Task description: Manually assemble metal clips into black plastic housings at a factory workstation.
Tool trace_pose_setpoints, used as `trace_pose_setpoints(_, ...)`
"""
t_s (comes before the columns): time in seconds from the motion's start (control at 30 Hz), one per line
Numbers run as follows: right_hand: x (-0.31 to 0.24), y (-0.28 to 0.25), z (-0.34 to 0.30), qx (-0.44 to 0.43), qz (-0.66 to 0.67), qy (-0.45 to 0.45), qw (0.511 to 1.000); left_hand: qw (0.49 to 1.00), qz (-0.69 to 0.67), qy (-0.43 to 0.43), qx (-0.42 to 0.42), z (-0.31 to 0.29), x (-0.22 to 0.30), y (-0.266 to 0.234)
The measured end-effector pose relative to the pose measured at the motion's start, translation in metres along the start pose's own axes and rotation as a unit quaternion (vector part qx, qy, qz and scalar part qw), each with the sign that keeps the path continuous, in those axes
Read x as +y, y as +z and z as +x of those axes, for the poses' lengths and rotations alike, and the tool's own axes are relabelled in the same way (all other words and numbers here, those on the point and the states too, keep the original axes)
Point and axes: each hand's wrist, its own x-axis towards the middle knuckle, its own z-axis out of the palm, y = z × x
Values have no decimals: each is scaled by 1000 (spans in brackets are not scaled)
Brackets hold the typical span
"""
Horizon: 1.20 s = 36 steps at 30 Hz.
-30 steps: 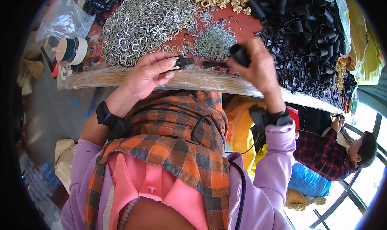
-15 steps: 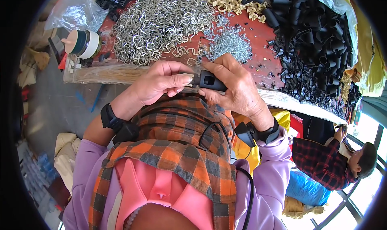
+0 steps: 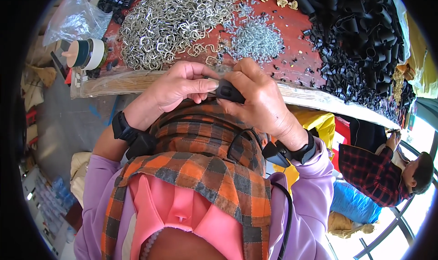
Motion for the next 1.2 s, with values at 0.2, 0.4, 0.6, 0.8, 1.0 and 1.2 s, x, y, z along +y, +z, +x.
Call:
trace_pose_setpoints(0.2,-2,9,-9,45,73,59,995,1000,4,11,-13,6,-5,7)
trace_pose_setpoints(0.4,-1,22,-13,83,85,104,987,1000,22,-8,-10,9,-1,7)
trace_pose_setpoints(0.6,9,15,-15,68,224,37,971,997,41,57,-30,8,10,15)
trace_pose_setpoints(0.8,18,-2,-6,-69,303,-51,949,997,34,27,-60,13,12,13)
trace_pose_setpoints(1.0,25,4,-6,-41,322,-57,944,999,-35,-3,-39,14,6,17)
trace_pose_setpoints(1.2,26,9,-8,32,336,-56,940,989,-82,86,-93,15,5,26)
